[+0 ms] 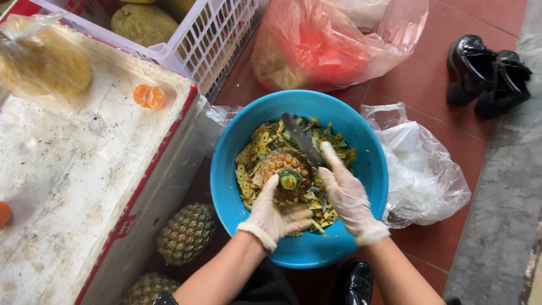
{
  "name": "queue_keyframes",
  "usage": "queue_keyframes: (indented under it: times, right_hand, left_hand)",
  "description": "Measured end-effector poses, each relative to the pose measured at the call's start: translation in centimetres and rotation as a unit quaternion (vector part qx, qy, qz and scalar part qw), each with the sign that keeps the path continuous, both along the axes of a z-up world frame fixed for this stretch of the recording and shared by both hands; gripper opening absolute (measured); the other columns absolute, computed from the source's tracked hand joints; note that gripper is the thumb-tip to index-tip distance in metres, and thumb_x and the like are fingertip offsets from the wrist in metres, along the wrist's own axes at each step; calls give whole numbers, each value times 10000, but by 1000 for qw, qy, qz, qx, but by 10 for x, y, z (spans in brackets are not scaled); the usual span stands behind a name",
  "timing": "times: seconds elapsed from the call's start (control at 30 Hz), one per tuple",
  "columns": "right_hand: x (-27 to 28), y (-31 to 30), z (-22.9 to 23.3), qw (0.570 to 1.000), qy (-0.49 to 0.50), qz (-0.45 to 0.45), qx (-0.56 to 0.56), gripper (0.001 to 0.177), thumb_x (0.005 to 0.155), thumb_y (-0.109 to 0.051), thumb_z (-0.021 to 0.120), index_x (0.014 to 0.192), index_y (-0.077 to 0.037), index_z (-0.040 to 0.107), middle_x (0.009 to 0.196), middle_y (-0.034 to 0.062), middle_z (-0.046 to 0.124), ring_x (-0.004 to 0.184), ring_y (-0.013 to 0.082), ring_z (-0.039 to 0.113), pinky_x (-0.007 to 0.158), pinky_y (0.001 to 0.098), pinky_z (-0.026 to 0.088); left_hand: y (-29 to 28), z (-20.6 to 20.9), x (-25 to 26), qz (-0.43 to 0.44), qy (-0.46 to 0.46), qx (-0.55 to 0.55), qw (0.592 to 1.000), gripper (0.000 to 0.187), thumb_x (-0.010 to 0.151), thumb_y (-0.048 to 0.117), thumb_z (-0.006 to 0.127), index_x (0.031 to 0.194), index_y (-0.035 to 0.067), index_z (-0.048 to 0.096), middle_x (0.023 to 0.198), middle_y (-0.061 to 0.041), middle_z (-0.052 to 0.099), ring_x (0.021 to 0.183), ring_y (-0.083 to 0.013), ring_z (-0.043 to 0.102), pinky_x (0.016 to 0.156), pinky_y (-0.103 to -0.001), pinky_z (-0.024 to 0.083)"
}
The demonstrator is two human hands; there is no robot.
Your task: Peeling a pineapple and removing its eyes with a knife over a bowl.
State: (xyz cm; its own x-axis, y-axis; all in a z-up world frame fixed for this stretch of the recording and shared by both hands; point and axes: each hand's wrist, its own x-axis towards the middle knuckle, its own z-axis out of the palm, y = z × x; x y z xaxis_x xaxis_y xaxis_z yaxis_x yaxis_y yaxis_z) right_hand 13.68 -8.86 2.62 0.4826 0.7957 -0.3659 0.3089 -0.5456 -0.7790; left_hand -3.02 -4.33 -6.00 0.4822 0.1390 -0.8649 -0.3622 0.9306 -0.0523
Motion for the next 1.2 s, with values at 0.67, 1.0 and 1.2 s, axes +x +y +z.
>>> queue_keyframes:
  times: [0.67, 1.0, 1.2]
  right_hand:
    - [43, -97, 0, 977, 207, -41, -35, 561, 956, -438, 564, 1329, -66, 757, 491, 93, 482, 370, 187, 434, 344, 278, 301]
    - [21, -76, -7, 981, -44, 72, -177, 539, 861, -633, 566, 1164, -209, 706, 890, 42, 723, 833, 219, 685, 750, 365, 511]
    - [28, -85, -45, 929, -182, 165, -278, 655, 862, -807, 429, 1163, -266, 645, 1045, 83, 755, 1002, 375, 715, 838, 513, 522]
  left_hand:
    - [-5, -11, -1, -54, 84, -95, 990, 425, 854, 120, 736, 1225, 135, 529, 1112, -310, 716, 961, -475, 761, 632, -550, 656]
    - [20, 78, 3, -227, 209, 236, 922, 768, 878, 99, 590, 1507, 274, 186, 1242, -197, 581, 484, -164, 485, 378, -260, 379]
    - [32, 86, 24, -392, 245, 300, 835, 1194, 855, 181, 639, 1664, 318, -227, 1559, -220, 472, 804, -239, 544, 704, -360, 425]
